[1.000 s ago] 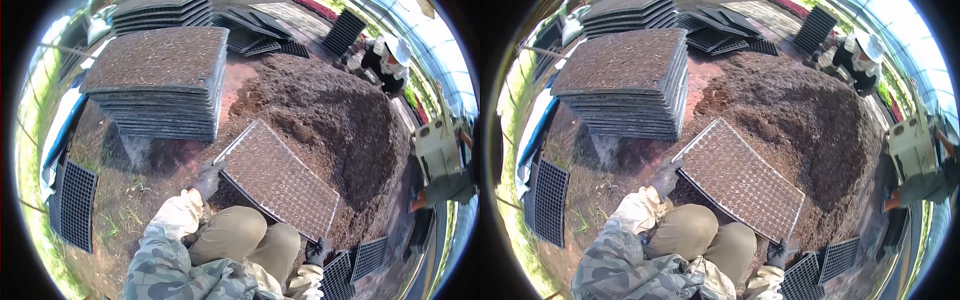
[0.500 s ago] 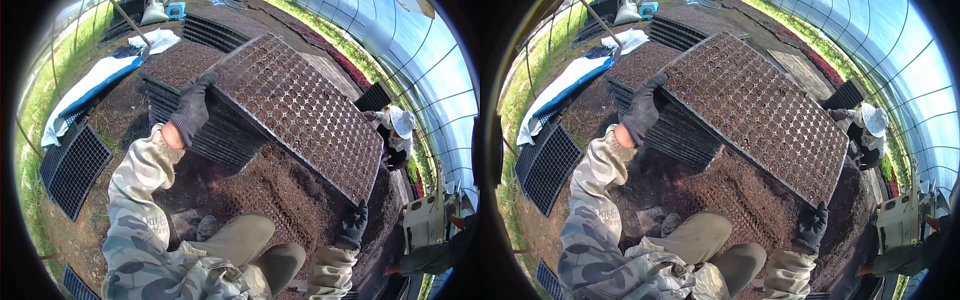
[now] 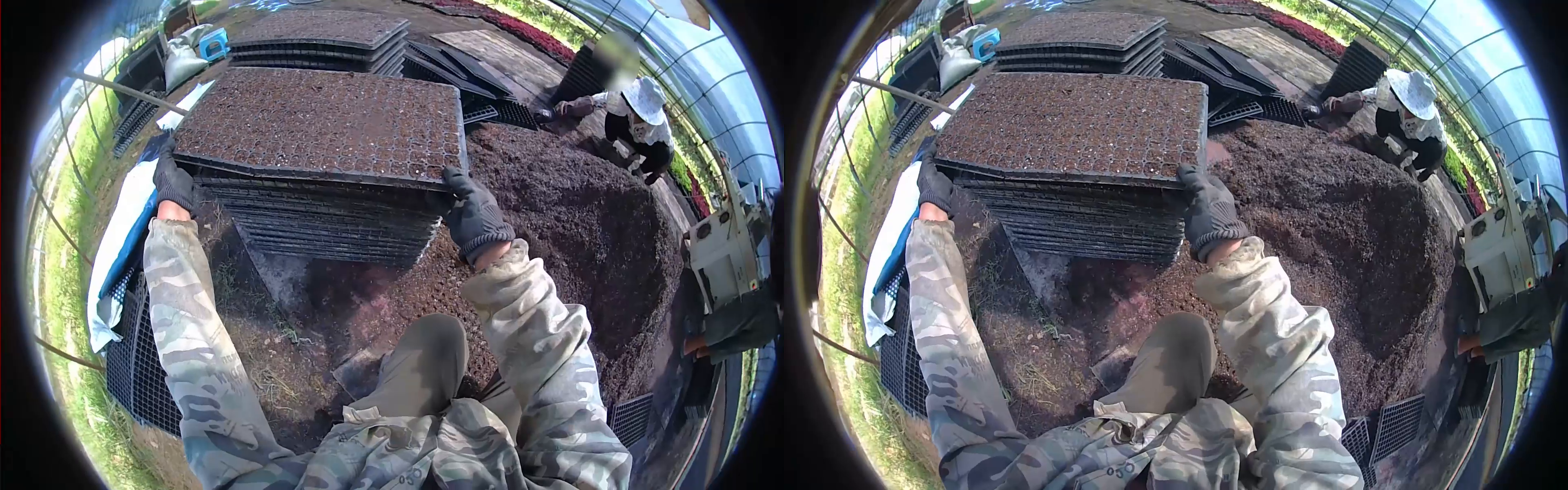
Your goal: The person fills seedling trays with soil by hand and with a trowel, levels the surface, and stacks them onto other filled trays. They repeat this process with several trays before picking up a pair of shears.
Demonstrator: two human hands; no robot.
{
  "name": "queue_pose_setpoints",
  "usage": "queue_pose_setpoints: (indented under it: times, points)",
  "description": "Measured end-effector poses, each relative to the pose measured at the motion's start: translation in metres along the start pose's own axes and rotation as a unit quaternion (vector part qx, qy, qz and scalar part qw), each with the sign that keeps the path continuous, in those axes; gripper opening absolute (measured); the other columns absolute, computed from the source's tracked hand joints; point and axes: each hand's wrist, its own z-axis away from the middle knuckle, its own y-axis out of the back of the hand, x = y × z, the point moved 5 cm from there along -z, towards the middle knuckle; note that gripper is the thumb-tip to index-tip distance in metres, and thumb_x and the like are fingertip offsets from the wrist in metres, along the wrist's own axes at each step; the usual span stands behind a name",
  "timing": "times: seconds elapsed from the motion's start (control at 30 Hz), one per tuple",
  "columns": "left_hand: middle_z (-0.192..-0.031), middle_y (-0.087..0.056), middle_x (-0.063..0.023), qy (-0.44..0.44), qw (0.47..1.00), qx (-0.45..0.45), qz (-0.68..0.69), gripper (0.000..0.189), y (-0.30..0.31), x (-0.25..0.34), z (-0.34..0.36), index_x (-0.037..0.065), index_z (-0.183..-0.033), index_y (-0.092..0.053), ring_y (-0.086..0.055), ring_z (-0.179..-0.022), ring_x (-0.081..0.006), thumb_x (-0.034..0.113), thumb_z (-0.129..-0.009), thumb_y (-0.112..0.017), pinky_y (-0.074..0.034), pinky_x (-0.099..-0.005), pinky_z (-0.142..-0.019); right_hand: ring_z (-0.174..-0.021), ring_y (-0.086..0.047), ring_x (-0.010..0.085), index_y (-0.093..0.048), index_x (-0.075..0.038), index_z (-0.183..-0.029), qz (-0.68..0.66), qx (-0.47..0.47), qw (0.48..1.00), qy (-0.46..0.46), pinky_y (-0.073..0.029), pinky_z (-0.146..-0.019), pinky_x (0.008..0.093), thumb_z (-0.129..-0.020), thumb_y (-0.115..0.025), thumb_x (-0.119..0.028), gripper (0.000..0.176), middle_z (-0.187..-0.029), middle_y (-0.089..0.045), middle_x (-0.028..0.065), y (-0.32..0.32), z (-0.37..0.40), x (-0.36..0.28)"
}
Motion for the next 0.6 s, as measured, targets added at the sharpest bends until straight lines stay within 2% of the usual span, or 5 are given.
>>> queue_pose_setpoints:
  times: [0.03, 0.07, 0.23, 0.33, 0.6]
  points:
    - [-0.109, -0.063, -0.0152, -0.224, 0.915, -0.016, -0.335, 0.064, 0.006, -0.004, -0.007, 0.005, -0.128, -0.052, -0.061, -0.097, -0.0258, -0.021, -0.074, -0.031, -0.05, -0.0365, -0.086, -0.081, -0.06, 0.0169, -0.06, 0.002, -0.106, -0.2, -0.034, 0.949, -0.242, -0.052, -0.073, 0.0265, -0.088, -0.066, -0.024, 0.033, -0.092, -0.062, 0.009, -0.001, -0.002, 0.013]
    - [-0.11, -0.064, -0.0156, -0.24, 0.874, 0.001, -0.422, 0.063, 0.015, -0.017, -0.024, 0.005, -0.129, -0.053, -0.061, -0.1, -0.0248, -0.02, -0.074, -0.033, -0.048, -0.0342, -0.089, -0.076, -0.061, 0.0166, -0.061, 0.002, -0.104, -0.387, -0.058, 0.801, -0.452, -0.051, -0.067, 0.026, -0.084, -0.069, -0.029, 0.038, -0.086, -0.063, 0.0072, -0.007, 0.008, 0.012]
    - [-0.118, -0.062, -0.0143, -0.256, 0.829, -0.079, -0.491, 0.053, 0.04, -0.06, -0.083, 0.0, -0.129, -0.052, -0.061, -0.103, -0.0241, -0.01, -0.078, -0.044, -0.046, -0.0325, -0.09, -0.077, -0.058, 0.0147, -0.065, 0.004, -0.096, -0.223, -0.079, 0.908, -0.347, -0.045, -0.071, 0.0285, -0.084, -0.066, -0.041, 0.047, -0.084, -0.065, 0.0072, 0.012, -0.005, 0.007]
    - [-0.097, -0.068, -0.0106, -0.047, 0.984, 0.024, -0.171, 0.042, 0.026, -0.055, -0.067, -0.002, -0.107, -0.067, -0.064, -0.085, -0.0186, 0.034, -0.09, -0.056, -0.049, -0.0298, -0.076, -0.081, -0.055, 0.0107, -0.066, 0.003, -0.099, -0.176, -0.121, 0.894, -0.393, -0.042, -0.075, 0.0236, -0.087, -0.064, -0.036, 0.041, -0.083, -0.064, 0.0043, 0.008, -0.001, 0.022]
    - [-0.091, -0.069, -0.0139, 0.046, 0.969, 0.052, -0.237, 0.063, 0.06, -0.131, -0.121, -0.006, -0.098, -0.067, -0.064, -0.076, -0.0245, 0.055, -0.087, -0.054, -0.049, -0.0369, -0.066, -0.073, -0.056, 0.0128, -0.068, 0.002, -0.092, -0.32, -0.051, 0.841, -0.434, -0.045, -0.071, 0.0289, -0.079, -0.074, -0.033, 0.038, -0.078, -0.064, 0.0048, -0.017, 0.022, 0.042]
